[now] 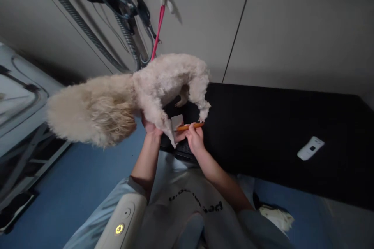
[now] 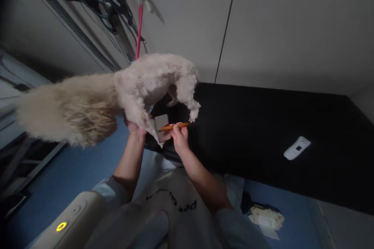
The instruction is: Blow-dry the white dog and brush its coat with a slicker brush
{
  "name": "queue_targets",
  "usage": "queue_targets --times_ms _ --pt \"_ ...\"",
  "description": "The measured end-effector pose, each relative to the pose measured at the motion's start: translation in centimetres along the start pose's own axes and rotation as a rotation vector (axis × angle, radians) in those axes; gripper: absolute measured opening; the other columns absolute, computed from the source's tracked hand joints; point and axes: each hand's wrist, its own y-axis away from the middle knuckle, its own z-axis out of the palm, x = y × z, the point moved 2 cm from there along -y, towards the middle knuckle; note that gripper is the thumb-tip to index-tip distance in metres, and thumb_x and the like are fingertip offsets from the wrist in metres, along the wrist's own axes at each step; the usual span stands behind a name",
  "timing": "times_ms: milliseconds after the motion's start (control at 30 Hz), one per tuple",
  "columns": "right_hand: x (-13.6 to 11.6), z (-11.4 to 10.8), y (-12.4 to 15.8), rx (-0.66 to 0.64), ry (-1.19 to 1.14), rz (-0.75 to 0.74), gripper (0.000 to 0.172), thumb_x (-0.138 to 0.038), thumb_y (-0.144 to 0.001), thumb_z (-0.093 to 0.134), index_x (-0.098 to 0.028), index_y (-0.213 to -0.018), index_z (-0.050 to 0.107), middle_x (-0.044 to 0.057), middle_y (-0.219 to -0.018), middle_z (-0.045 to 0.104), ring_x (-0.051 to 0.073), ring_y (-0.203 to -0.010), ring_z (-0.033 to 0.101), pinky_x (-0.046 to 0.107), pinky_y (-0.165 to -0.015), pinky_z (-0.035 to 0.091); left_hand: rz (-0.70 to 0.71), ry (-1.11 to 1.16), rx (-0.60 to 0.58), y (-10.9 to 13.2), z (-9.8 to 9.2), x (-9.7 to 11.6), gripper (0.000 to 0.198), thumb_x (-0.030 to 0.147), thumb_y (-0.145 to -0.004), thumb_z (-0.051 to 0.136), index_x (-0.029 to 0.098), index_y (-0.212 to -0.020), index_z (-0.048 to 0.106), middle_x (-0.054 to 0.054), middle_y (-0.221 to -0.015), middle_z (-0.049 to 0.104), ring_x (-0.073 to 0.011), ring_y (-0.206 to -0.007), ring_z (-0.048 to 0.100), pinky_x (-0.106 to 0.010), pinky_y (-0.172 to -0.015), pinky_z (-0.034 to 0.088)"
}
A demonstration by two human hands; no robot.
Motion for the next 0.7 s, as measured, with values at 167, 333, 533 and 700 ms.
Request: queue_targets --times_ms 167,333,533,700 --pt "0.0 -1.5 0.3 -0.011 0.006 -0.006 0.042 -0.042 -0.068 0.084 -0.024 -0.088 0.050 -0.001 -0.083 0.070 0.016 -0.082 0.069 0.033 -0.079 0.057 0.020 -0.053 0.002 -1.0 -0.7 0.0 0.050 0.067 -0.096 0.037 0.024 -0.084 0.060 -0.005 -0.064 0.059 -0.0217 -0.065 0.056 -0.034 -0.068 0.044" --pt "-0.2 -1.9 -1.0 0.024 -0.019 -0.042 0.043 -0.044 -0.070 0.082 -0.026 -0.089 0.047 -0.004 -0.084 0.070 0.015 -0.086 0.068 0.031 -0.085 0.056 0.053 -0.040 -0.033 -1.5 0.0 0.6 0.040 0.062 -0.087 0.055 0.024 -0.077 0.052 0.000 -0.063 0.052 -0.0158 -0.062 0.050 -0.028 -0.061 0.042" --pt "1.5 -2.6 -1.1 -0.007 -0.019 0.099 0.045 -0.040 -0.064 0.086 -0.024 -0.087 0.051 0.001 -0.080 0.072 0.019 -0.079 0.069 0.036 -0.077 0.059 0.124 -0.217 0.041 -1.0 0.1 1.2 0.047 0.065 -0.093 0.044 0.024 -0.071 0.042 0.001 -0.061 0.041 -0.0162 -0.087 0.059 -0.028 -0.076 0.046" --pt "3.3 -3.6 -0.6 0.118 -0.062 0.132 0.041 -0.047 -0.071 0.081 -0.025 -0.086 0.050 0.000 -0.082 0.070 0.018 -0.084 0.071 0.039 -0.085 0.059 0.157 -0.242 0.048 -1.7 0.1 0.9 0.050 0.066 -0.097 0.039 0.023 -0.071 0.039 0.001 -0.064 0.044 -0.0159 -0.092 0.060 -0.029 -0.080 0.046"
